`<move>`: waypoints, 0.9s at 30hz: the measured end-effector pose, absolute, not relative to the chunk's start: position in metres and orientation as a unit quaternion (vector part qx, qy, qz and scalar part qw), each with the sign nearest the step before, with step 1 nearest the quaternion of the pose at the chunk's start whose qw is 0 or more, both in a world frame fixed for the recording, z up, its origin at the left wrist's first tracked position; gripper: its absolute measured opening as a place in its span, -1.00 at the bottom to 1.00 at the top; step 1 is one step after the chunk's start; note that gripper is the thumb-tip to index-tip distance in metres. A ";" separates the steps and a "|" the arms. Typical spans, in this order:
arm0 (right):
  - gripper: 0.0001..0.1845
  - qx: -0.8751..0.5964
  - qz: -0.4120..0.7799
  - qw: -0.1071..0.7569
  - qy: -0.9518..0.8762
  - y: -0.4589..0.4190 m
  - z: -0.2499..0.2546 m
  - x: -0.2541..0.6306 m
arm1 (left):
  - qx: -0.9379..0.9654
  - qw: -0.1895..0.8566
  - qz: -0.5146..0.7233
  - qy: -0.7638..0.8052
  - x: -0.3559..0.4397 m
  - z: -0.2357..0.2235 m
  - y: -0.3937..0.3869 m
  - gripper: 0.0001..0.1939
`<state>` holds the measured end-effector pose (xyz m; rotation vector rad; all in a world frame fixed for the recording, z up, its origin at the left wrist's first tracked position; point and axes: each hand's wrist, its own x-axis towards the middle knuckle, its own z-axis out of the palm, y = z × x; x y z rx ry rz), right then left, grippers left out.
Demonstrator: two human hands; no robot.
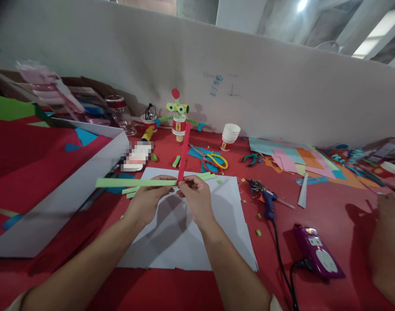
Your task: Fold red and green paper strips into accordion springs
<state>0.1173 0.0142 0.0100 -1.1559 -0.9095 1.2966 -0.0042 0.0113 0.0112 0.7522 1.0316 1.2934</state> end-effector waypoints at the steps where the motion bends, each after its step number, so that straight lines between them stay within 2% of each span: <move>1: -0.86 -0.490 0.548 0.558 -0.386 0.014 0.010 0.117 | 0.322 0.619 0.563 0.442 -0.004 0.010 0.011 -0.82; 9: -0.79 -0.454 0.550 0.572 -0.406 0.010 0.005 0.112 | 0.301 0.632 0.550 0.456 -0.005 0.009 0.014 -0.73; 22: -0.83 -0.460 0.472 0.539 -0.525 0.007 0.002 0.109 | 0.273 0.625 0.577 0.449 -0.005 0.007 0.019 -0.73; 27: -0.82 -0.480 0.497 0.534 -0.488 0.008 0.003 0.109 | 0.279 0.645 0.559 0.439 -0.007 0.006 0.020 -0.71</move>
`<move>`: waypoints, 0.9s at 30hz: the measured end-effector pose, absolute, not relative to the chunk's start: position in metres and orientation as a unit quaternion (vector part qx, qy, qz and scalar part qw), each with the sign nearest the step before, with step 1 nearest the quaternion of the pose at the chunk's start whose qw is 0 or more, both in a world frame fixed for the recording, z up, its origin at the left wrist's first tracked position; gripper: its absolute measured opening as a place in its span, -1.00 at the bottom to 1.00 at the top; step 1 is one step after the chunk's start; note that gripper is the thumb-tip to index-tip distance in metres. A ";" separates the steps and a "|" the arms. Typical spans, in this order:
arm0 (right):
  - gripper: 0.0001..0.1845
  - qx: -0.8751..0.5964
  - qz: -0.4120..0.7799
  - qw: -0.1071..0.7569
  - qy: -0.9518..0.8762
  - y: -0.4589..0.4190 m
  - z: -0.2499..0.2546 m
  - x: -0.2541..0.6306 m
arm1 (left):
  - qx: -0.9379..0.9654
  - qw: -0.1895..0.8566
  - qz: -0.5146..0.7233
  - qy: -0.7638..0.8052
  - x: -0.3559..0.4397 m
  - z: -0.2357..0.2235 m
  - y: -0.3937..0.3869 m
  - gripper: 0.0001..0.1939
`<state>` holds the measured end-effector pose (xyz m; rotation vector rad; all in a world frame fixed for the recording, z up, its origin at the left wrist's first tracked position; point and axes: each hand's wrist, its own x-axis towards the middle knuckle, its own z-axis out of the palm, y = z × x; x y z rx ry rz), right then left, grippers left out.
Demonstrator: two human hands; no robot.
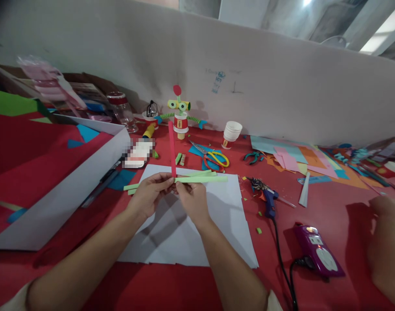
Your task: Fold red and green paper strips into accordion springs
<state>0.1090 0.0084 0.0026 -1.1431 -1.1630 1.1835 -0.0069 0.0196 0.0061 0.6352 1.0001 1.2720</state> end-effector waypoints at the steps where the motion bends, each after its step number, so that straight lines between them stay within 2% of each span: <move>1: -0.82 -0.482 0.504 0.536 -0.477 0.009 0.003 0.109 | 0.280 0.646 0.557 0.440 -0.007 0.006 0.020 -0.71; 19: -0.87 -0.461 0.548 0.555 -0.424 0.011 0.004 0.110 | 0.272 0.698 0.509 0.425 -0.016 0.007 0.024 -0.76; 27: -0.77 -0.472 0.584 0.536 -0.385 0.012 0.006 0.111 | 0.258 0.698 0.495 0.448 -0.019 0.005 0.028 -0.81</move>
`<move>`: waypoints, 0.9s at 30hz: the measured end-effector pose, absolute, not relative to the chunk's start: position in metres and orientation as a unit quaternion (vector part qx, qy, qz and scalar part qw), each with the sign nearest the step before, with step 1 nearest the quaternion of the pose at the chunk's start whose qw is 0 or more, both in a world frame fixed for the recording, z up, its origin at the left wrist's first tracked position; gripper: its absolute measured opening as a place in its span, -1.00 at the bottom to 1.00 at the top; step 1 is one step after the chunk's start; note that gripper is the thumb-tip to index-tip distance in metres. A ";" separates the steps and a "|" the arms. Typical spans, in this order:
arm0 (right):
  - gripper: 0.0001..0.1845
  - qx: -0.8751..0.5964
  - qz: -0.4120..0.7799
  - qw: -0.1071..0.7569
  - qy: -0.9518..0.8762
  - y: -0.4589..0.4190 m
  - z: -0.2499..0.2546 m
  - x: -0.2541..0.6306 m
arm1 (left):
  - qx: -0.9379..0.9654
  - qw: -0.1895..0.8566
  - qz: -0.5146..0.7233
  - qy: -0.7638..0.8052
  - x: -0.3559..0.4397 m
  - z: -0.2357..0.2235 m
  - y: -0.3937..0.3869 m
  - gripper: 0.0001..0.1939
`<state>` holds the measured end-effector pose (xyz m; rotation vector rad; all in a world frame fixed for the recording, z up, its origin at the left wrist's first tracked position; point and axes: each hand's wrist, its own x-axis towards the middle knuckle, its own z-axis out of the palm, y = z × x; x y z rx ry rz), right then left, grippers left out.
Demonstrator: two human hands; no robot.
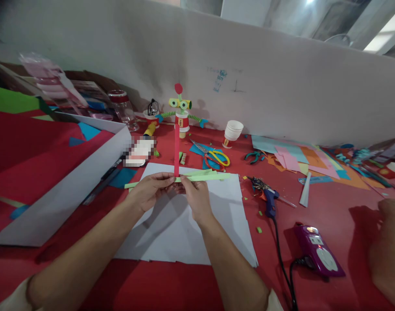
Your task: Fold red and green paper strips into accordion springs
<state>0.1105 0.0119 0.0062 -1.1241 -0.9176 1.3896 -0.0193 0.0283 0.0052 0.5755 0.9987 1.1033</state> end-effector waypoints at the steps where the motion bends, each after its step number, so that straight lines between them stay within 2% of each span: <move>1: -0.77 -0.470 0.588 0.538 -0.381 0.012 0.007 0.111 | 0.255 0.699 0.495 0.448 -0.019 0.005 0.029 -0.81; 16: -0.73 -0.455 0.593 0.546 -0.379 0.013 0.006 0.113 | 0.242 0.693 0.515 0.442 -0.016 0.006 0.029 -0.74; 27: -0.78 -0.473 0.572 0.563 -0.364 0.011 0.005 0.111 | 0.262 0.685 0.536 0.418 -0.013 0.007 0.026 -0.76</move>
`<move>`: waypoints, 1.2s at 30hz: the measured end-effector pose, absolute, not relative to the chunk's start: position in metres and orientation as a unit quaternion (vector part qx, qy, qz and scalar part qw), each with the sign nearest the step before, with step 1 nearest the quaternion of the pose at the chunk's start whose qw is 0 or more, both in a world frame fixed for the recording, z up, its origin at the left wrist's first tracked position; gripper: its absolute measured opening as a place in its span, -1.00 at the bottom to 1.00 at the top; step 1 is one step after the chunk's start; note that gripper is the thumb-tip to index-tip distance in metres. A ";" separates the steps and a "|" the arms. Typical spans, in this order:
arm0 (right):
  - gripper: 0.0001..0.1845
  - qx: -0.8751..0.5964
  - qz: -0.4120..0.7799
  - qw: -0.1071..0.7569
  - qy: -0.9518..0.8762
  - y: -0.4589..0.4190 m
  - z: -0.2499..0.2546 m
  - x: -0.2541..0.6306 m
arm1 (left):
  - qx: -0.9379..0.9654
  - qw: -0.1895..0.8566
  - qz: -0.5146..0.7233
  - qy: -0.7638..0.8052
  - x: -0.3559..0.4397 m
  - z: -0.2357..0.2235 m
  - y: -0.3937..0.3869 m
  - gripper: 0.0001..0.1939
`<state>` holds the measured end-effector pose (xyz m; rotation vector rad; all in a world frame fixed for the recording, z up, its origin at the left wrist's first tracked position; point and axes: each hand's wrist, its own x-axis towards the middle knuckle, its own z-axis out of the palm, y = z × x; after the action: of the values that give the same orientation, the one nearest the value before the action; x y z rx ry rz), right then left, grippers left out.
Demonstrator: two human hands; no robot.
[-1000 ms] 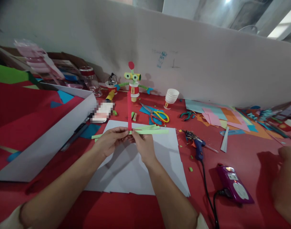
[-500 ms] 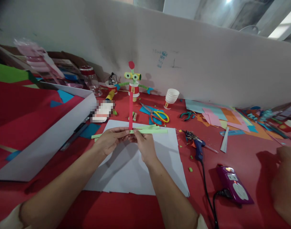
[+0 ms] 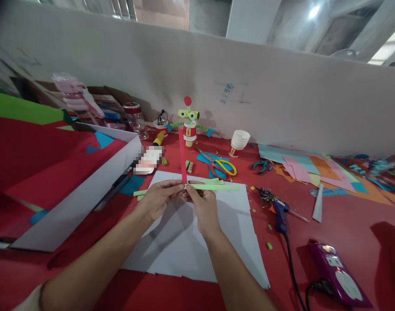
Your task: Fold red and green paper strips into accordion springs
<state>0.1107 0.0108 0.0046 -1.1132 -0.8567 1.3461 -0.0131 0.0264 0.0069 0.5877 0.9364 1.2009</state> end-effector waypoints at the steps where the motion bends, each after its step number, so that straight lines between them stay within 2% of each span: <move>1: -0.78 -0.471 0.573 0.567 -0.358 0.011 0.004 0.110 | 0.266 0.683 0.539 0.415 -0.013 0.006 0.026 -0.76; 12: -0.82 -0.490 0.534 0.595 -0.347 0.010 0.001 0.106 | 0.260 0.683 0.551 0.404 -0.006 0.004 0.022 -0.81; 24: -0.84 -0.522 0.491 0.504 -0.482 0.016 0.009 0.124 | 0.354 0.677 0.503 0.404 -0.010 0.010 0.019 -0.84; 30: -0.86 -0.513 0.496 0.506 -0.485 0.015 0.006 0.120 | 0.387 0.638 0.495 0.445 -0.012 0.011 0.020 -0.90; 36: -0.80 -0.508 0.496 0.503 -0.493 0.015 0.003 0.120 | 0.381 0.655 0.491 0.429 -0.011 0.011 0.019 -0.91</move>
<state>0.1201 0.0150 0.0028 -1.2275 -1.1901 1.1974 -0.0110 0.0190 0.0110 0.8628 0.9724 1.1142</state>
